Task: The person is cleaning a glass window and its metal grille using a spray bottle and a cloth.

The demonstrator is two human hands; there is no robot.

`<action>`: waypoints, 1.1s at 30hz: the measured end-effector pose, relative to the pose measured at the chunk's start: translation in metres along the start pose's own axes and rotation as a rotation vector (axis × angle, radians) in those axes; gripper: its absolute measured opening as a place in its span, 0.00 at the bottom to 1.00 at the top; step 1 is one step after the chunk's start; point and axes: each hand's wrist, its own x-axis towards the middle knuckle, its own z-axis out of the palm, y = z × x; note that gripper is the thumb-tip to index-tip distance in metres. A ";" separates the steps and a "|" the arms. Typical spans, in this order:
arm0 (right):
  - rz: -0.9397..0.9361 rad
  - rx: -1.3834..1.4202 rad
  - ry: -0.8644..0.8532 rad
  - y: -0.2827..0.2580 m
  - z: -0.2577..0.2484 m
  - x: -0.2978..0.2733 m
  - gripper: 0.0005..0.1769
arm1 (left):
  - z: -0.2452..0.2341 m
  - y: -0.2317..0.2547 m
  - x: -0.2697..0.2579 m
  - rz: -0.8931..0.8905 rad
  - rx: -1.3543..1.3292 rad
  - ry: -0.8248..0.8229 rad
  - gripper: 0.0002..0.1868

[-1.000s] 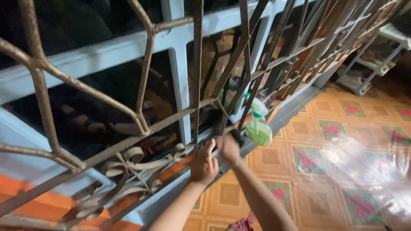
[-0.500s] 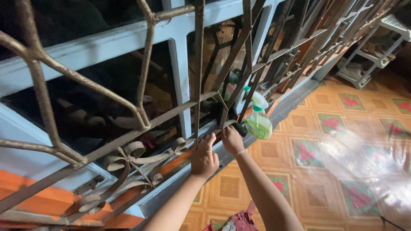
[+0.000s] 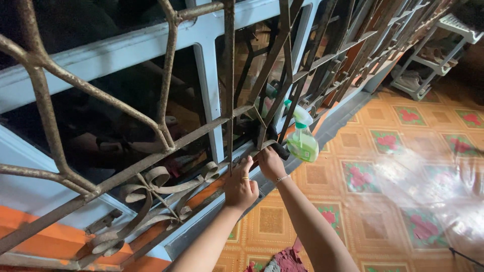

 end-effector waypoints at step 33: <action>-0.029 0.016 0.026 0.002 0.011 -0.015 0.14 | 0.011 -0.010 -0.023 0.061 -0.033 0.012 0.32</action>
